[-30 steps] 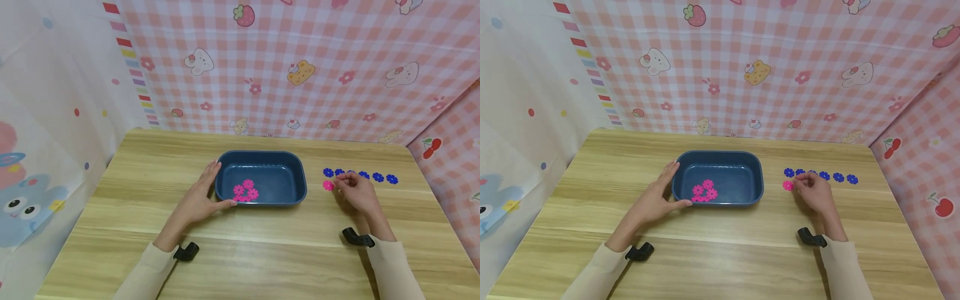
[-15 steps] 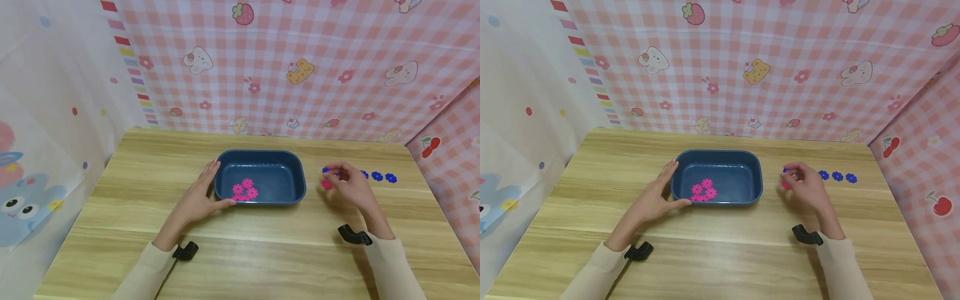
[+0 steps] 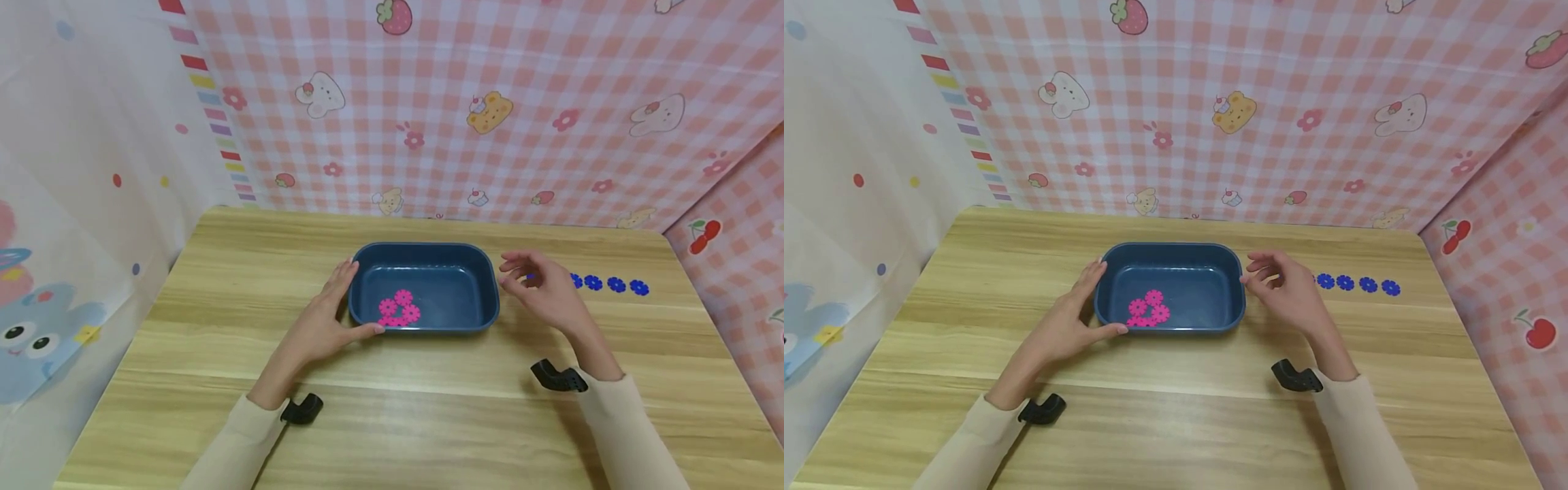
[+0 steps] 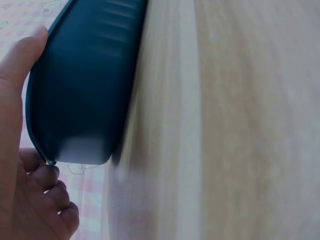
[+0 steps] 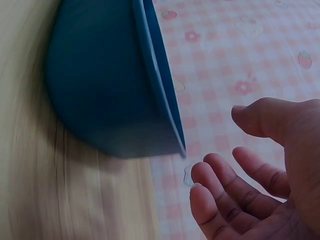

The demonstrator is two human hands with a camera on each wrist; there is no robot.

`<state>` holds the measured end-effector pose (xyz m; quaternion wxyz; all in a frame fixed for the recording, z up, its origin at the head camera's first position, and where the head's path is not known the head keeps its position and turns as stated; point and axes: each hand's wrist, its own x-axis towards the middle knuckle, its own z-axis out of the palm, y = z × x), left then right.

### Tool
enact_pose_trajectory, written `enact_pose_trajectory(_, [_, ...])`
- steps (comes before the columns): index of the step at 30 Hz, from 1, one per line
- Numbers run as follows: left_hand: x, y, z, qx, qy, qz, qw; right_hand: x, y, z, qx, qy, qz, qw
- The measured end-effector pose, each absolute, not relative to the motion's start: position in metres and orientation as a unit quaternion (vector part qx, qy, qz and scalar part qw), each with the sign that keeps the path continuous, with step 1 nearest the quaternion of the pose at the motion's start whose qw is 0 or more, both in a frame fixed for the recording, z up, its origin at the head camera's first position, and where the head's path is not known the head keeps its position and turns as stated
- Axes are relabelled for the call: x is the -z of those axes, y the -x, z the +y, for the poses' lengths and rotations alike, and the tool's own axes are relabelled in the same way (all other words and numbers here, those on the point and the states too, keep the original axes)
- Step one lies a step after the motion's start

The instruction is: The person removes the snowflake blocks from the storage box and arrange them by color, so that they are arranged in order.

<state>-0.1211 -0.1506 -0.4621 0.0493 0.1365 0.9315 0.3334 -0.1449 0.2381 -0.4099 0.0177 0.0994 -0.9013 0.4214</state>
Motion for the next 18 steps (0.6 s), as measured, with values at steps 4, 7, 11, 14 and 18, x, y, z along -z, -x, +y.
enact_pose_trajectory(4, [0.462, 0.121, -0.15, -0.336, -0.136, 0.931, 0.049, 0.407, 0.146, 0.228, -0.437, -0.122, -0.891, 0.011])
enact_pose_trajectory(7, [0.462, 0.121, -0.15, -0.336, -0.135, 0.931, 0.05, 0.406, 0.147, 0.22, -0.447, -0.14, -0.884, 0.004])
enact_pose_trajectory(11, [0.462, 0.122, -0.151, -0.338, -0.137, 0.93, 0.049, 0.406, 0.149, 0.211, -0.441, -0.159, -0.883, -0.015])
enact_pose_trajectory(14, [0.462, 0.122, -0.151, -0.34, -0.138, 0.929, 0.049, 0.408, 0.151, 0.204, -0.431, -0.177, -0.884, -0.025])
enact_pose_trajectory(18, [0.463, 0.121, -0.151, -0.341, -0.139, 0.929, 0.05, 0.411, 0.154, 0.194, -0.426, -0.196, -0.883, -0.032])
